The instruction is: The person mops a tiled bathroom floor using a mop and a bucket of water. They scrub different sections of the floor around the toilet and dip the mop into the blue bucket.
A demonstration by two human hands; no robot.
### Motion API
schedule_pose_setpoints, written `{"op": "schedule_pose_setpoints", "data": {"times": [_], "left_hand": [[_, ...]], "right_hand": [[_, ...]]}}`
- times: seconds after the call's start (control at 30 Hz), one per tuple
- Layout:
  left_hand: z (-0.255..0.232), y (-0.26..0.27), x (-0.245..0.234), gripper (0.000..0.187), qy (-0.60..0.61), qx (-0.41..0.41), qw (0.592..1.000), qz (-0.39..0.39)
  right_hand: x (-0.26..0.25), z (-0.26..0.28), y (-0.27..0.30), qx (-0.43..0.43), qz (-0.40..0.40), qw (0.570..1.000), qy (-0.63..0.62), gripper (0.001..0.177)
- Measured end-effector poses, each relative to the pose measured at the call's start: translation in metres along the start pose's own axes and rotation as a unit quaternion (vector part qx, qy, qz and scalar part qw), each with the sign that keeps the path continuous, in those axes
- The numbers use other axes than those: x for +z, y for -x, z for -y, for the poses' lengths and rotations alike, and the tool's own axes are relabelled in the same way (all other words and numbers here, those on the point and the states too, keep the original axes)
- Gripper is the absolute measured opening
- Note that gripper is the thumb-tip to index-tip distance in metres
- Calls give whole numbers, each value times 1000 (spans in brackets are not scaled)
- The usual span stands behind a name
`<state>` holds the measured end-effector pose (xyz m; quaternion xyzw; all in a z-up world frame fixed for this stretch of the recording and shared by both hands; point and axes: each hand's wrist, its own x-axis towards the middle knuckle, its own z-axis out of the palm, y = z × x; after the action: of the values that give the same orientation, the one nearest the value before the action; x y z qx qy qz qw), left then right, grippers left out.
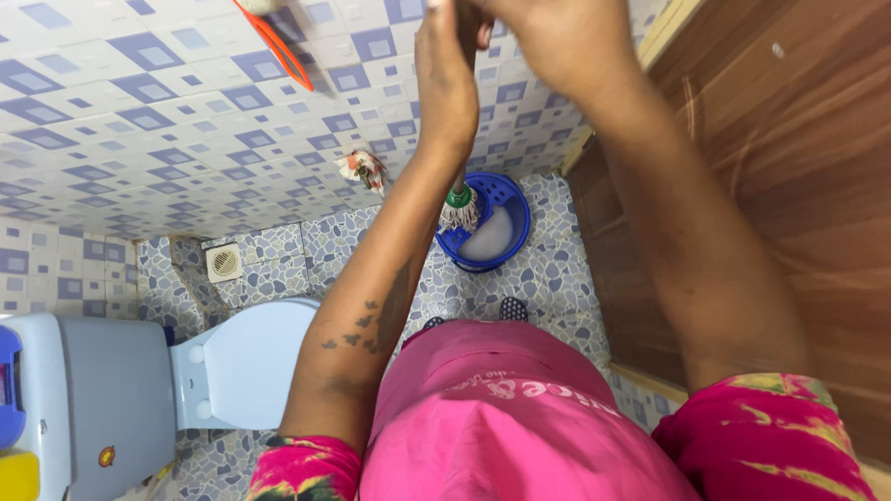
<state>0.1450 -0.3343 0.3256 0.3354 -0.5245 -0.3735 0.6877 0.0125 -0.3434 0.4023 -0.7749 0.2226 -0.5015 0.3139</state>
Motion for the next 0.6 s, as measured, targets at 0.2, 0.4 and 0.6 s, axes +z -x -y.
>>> {"op": "schedule_pose_setpoints", "data": {"times": [0.2, 0.4, 0.6], "left_hand": [[38, -7, 10, 64, 117, -62, 990, -49], [54, 0, 16, 71, 21, -111, 990, -80], [95, 13, 16, 74, -53, -69, 994, -72]], "right_hand": [[-2, -15, -3, 33, 1, 998, -54, 17], [-13, -14, 2, 49, 16, 998, -38, 31], [-15, -49, 18, -41, 53, 997, 26, 35]]}}
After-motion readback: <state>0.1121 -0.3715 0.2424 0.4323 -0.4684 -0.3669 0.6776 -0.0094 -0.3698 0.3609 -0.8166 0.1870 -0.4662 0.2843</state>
